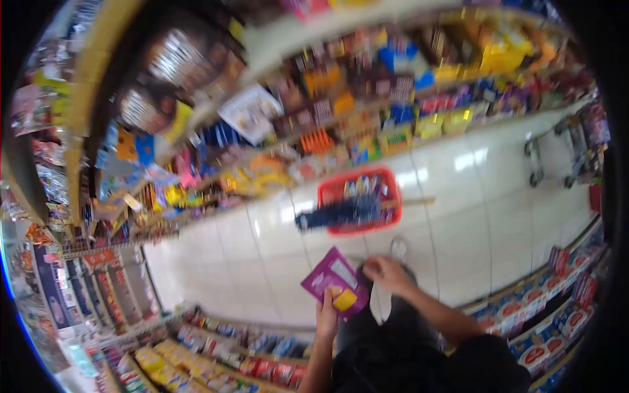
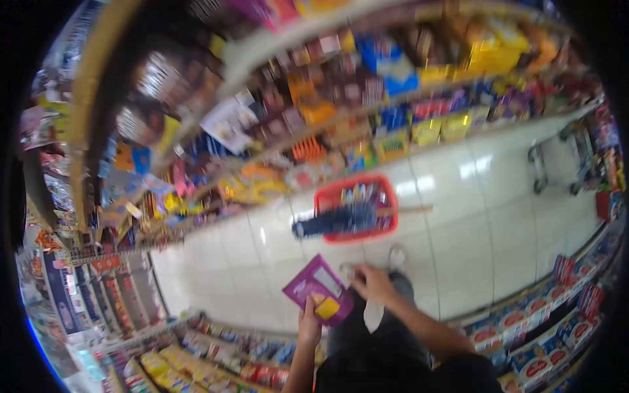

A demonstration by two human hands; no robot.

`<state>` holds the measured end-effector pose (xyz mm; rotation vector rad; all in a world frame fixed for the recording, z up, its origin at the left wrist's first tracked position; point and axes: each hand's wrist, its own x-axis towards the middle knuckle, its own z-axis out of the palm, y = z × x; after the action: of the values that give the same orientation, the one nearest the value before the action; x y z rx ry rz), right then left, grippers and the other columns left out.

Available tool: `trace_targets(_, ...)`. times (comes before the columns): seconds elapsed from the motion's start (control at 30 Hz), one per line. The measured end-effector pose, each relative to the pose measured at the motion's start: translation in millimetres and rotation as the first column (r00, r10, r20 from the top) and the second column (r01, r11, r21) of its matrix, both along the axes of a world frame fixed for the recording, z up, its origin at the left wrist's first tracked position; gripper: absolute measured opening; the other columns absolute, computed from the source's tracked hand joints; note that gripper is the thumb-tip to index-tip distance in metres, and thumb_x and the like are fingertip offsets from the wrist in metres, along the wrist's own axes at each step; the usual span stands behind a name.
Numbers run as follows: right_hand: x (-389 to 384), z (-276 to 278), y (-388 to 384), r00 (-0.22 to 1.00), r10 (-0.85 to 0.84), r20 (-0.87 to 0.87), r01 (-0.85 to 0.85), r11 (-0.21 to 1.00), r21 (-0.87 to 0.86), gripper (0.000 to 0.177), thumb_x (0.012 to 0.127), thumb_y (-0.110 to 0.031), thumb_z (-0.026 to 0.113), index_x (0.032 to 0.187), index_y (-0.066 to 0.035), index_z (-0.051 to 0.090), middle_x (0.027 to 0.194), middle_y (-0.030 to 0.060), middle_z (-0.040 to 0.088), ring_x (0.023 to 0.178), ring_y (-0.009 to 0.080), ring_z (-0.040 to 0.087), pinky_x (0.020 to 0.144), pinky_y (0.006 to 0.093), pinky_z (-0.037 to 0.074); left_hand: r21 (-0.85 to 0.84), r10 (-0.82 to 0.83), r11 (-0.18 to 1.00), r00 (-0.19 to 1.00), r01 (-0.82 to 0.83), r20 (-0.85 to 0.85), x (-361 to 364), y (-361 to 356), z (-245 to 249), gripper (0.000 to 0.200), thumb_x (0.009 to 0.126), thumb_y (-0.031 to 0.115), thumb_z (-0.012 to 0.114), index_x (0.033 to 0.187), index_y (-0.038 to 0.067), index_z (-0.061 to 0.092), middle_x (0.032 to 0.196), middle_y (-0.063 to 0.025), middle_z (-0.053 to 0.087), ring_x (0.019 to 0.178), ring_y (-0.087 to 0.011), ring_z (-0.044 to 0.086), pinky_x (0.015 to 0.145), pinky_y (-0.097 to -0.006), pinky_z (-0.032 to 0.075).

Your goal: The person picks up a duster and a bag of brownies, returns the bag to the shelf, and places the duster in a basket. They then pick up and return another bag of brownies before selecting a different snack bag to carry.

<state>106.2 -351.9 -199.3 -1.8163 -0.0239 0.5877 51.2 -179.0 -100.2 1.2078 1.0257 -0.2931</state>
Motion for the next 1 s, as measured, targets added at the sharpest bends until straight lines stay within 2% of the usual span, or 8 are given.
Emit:
trace_targets(0.2, 61.6, 139.2, 10.6, 0.973, 0.092, 0.212, -0.115, 0.988, 0.098, 0.08, 0.072, -0.049, 0.068, 0.129, -0.001, 0.038, 0.116, 0.0258, 0.053, 0.11, 0.036, 0.052, 0.092, 0.0393, 0.041, -0.305, -0.021, 0.941, 0.924, 0.148, 0.383, 59.1, -4.8, 48.6, 0.057, 0.096, 0.049, 0.028, 0.134, 0.007, 0.035, 0.129, -0.0064, 0.046, 0.118, -0.0187, 0.044, 0.099, -0.0368, 0.035)
trace_targets(0.3, 64.3, 151.3, 21.6, 0.878, 0.223, 0.423, -0.123, 0.96, -0.25, 0.1, 0.065, -0.054, 0.072, 0.137, -0.002, 0.025, 0.126, 0.03, 0.043, 0.118, 0.0416, 0.043, 0.095, 0.0422, 0.038, -0.317, -0.201, 0.868, 0.854, 0.383, 0.48, 76.2, 4.5, 63.2, 0.067, 0.094, 0.056, 0.018, 0.143, 0.01, 0.018, 0.14, -0.0046, 0.034, 0.129, -0.0205, 0.032, 0.106, -0.0388, 0.024)
trace_targets(0.33, 67.7, 171.5, 22.6, 0.916, 0.236, 0.326, -0.156, 0.955, -0.253, 0.104, 0.06, -0.047, 0.078, 0.135, 0.001, 0.026, 0.127, 0.0318, 0.037, 0.12, 0.0418, 0.04, 0.096, 0.0427, 0.037, -0.243, -0.247, 0.888, 0.851, 0.39, 0.464, 82.8, 7.9, 69.4, 0.064, 0.096, 0.048, 0.028, 0.144, 0.008, 0.015, 0.139, -0.0075, 0.036, 0.127, -0.019, 0.035, 0.105, -0.0366, 0.026)
trace_targets(0.43, 73.8, 202.9, 27.4, 0.963, 0.146, 0.227, -0.128, 0.987, -0.093, 0.101, 0.062, -0.045, 0.077, 0.135, 0.002, 0.025, 0.125, 0.03, 0.04, 0.119, 0.0413, 0.04, 0.097, 0.0427, 0.035, 0.096, -0.558, 0.763, 0.577, 0.639, 0.596, 105.3, 23.0, 116.8, 0.06, 0.096, 0.033, 0.042, 0.143, 0.006, 0.017, 0.137, -0.0093, 0.037, 0.12, -0.0183, 0.041, 0.101, -0.0341, 0.032)
trace_targets(0.5, 73.5, 201.5, 28.7, 0.962, 0.104, 0.254, -0.088, 0.993, -0.073, 0.093, 0.068, -0.037, 0.074, 0.137, 0.0, 0.024, 0.121, 0.0263, 0.045, 0.119, 0.037, 0.042, 0.094, 0.0411, 0.039, 0.079, -0.547, 0.762, 0.575, 0.642, 0.609, 115.5, 37.5, 111.3, 0.062, 0.09, 0.013, 0.056, 0.142, 0.008, 0.023, 0.13, -0.0119, 0.042, 0.112, -0.0178, 0.048, 0.093, -0.0308, 0.041)
trace_targets(0.7, 57.0, 216.7, 36.4, 0.961, -0.26, -0.097, 0.271, 0.806, 0.527, 0.068, 0.084, -0.018, 0.061, 0.135, -0.001, 0.02, 0.122, 0.0141, 0.046, 0.112, 0.019, 0.048, 0.092, 0.0328, 0.041, -0.199, -0.505, 0.674, 0.64, 0.712, 0.578, 146.1, 48.8, 97.5, 0.064, 0.09, 0.014, 0.055, 0.142, 0.008, 0.019, 0.133, -0.0126, 0.039, 0.119, -0.0203, 0.044, 0.097, -0.032, 0.039)
trace_targets(0.87, 58.3, 180.5, 18.2, 0.925, -0.307, 0.225, 0.287, 0.951, 0.117, 0.034, 0.084, -0.014, 0.062, 0.112, 0.002, 0.054, 0.108, 0.0076, 0.058, 0.09, 0.0131, 0.057, 0.076, 0.0276, 0.047, -0.121, -0.535, 0.692, 0.617, 0.712, 0.577, 151.8, 34.0, 87.8, 0.063, 0.086, 0.016, 0.061, 0.137, 0.006, 0.026, 0.127, -0.008, 0.044, 0.116, -0.0184, 0.046, 0.093, -0.0315, 0.042)
trace_targets(1.0, 65.0, 222.5, 8.3, 0.961, -0.275, 0.022, 0.262, 0.935, 0.24, 0.034, 0.084, -0.008, 0.061, 0.115, 0.001, 0.052, 0.102, 0.005, 0.061, 0.089, 0.0106, 0.057, 0.081, 0.0258, 0.046, -0.423, -0.346, 0.674, 0.765, 0.606, 0.544, 148.4, 29.0, 94.8, 0.064, 0.083, 0.014, 0.065, 0.135, 0.004, 0.028, 0.125, -0.0062, 0.047, 0.116, -0.0181, 0.047, 0.094, -0.0299, 0.04)
